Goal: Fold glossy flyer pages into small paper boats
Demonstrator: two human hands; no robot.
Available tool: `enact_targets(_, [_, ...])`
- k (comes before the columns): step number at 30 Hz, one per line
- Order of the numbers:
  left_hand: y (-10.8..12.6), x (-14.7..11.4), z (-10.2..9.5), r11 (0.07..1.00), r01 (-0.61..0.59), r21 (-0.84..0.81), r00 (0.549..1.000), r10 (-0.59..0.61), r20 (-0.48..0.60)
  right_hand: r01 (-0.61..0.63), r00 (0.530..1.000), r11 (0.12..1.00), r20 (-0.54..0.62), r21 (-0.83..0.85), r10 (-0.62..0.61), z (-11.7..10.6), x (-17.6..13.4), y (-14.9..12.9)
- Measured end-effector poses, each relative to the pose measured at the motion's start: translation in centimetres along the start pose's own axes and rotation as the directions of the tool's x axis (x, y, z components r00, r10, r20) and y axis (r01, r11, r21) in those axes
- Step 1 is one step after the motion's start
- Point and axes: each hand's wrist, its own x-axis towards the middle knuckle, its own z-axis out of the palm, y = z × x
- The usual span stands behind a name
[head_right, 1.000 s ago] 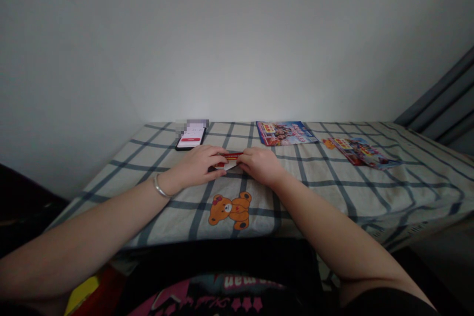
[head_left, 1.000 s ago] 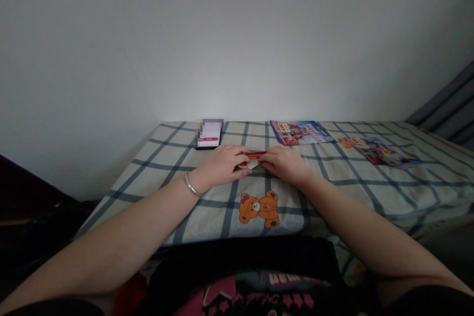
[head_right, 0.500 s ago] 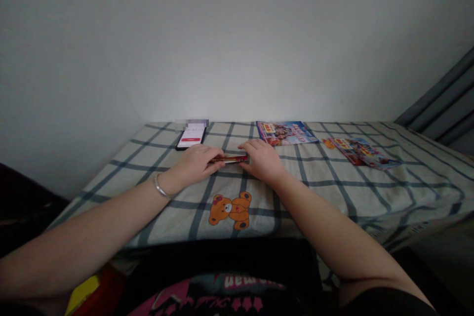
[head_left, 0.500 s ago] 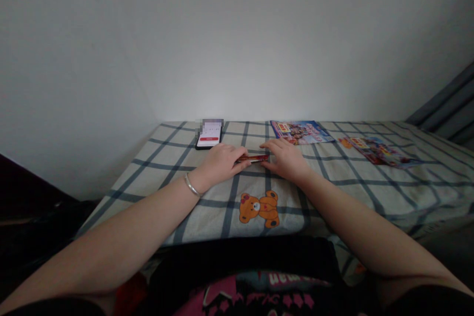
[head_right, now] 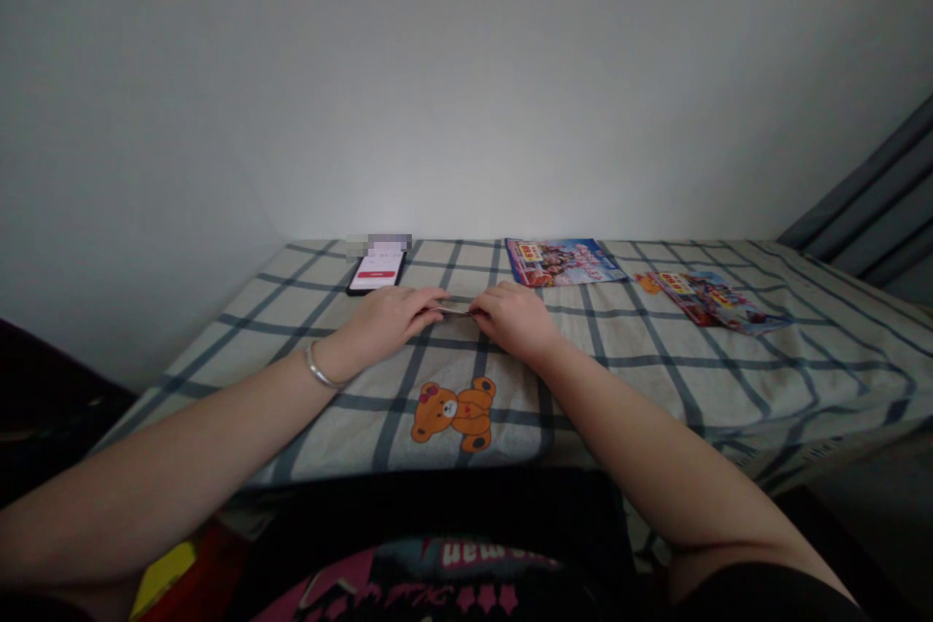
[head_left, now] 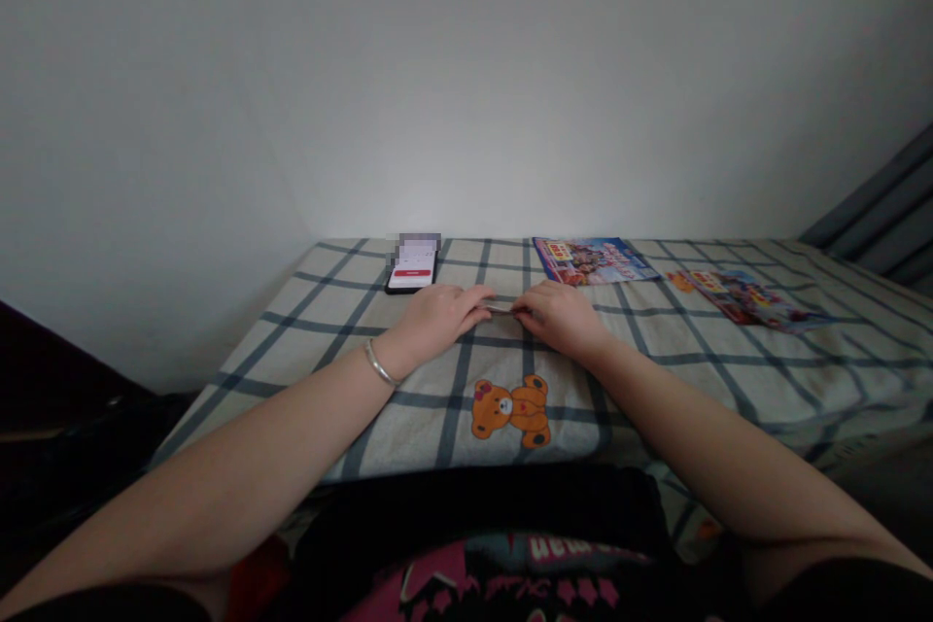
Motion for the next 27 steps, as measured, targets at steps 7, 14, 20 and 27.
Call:
enact_targets(7, [0.19, -0.08, 0.03, 0.994, 0.099, -0.045, 0.993, -0.095, 0.073, -0.196, 0.98, 0.98, 0.021, -0.037, 0.196, -0.31, -0.09, -0.46])
enact_targets(14, [0.37, -0.03, -0.23, 0.975, 0.202, -0.092, 0.976, -0.193, 0.1, -0.285, 0.958, 0.958, 0.002, 0.01, 0.285, -0.18, -0.15, 0.12])
enact_targets(20, [0.38, -0.07, -0.08, 0.974, 0.174, -0.145, 0.983, -0.165, 0.076, -0.227, 0.967, 0.971, -0.103, 0.079, 0.234, -0.1, -0.16, 0.11])
enact_targets(27, [0.24, 0.13, 0.2, 0.942, 0.195, -0.275, 0.979, -0.172, 0.107, -0.031, 0.999, 0.994, -0.001, 0.107, 0.032, 0.48, -0.12, 0.11])
